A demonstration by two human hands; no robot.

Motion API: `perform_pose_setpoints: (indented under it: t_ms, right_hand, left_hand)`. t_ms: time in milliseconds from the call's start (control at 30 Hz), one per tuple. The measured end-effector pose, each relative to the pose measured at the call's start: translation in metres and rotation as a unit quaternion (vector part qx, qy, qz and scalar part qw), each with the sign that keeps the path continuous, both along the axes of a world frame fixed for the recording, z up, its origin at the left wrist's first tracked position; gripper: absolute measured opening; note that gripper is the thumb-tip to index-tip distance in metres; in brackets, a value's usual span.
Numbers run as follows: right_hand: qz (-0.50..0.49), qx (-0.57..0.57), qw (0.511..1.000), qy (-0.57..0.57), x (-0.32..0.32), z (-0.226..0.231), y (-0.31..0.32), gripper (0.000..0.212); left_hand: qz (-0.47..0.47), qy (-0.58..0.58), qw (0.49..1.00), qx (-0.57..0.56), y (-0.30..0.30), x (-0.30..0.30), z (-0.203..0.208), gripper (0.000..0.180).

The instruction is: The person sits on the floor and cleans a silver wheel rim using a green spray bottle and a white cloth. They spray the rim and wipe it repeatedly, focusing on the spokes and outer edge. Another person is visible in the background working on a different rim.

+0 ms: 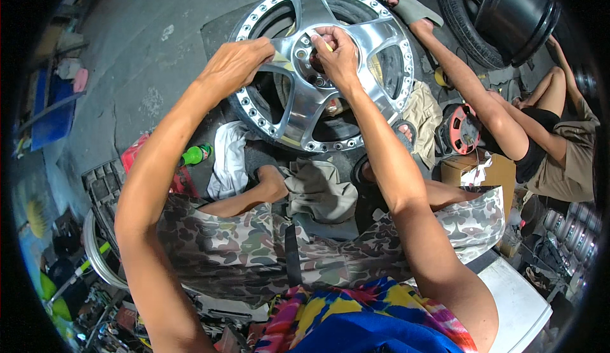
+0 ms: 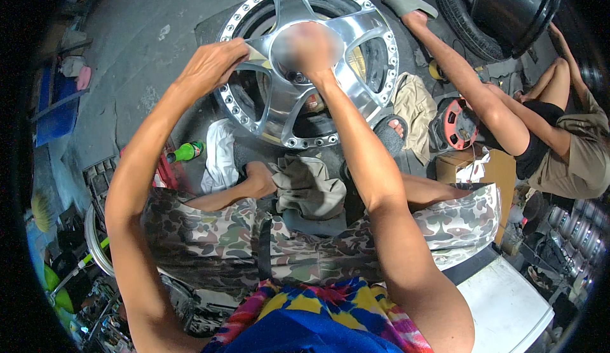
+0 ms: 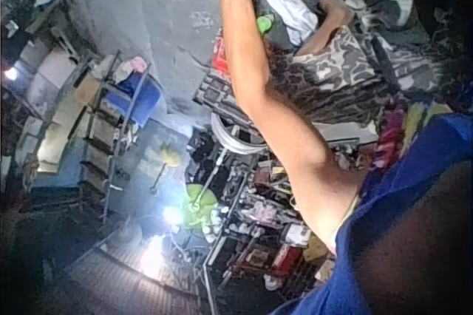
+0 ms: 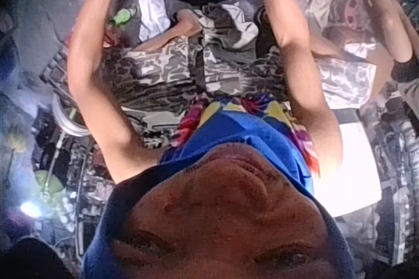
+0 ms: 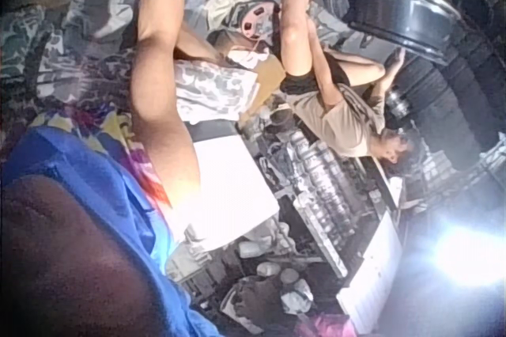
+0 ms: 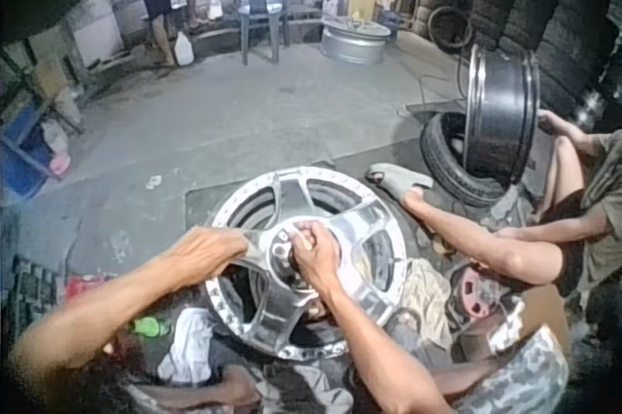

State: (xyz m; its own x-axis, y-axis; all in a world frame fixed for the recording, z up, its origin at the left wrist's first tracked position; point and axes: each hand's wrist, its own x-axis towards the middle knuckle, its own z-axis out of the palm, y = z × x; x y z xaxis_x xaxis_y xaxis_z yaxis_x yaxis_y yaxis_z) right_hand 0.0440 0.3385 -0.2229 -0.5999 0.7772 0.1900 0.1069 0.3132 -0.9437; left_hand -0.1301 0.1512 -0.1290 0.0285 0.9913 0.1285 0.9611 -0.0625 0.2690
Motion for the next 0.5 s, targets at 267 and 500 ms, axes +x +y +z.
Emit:
perform_pose_setpoints:
  t_ms: [267,500]
  right_hand:
    - [0.011,-0.03,0.999,0.007,-0.001,-0.001,-0.002,0.023]
    - [0.083,0.064,0.986,-0.126,0.007,0.036,-0.021,0.045]
  left_hand:
    - [0.11,-0.084,0.989,0.057,-0.059,-0.005,0.028,0.012]
    - [0.274,-0.221,0.933,0.074,-0.1,-0.038,0.046,0.029]
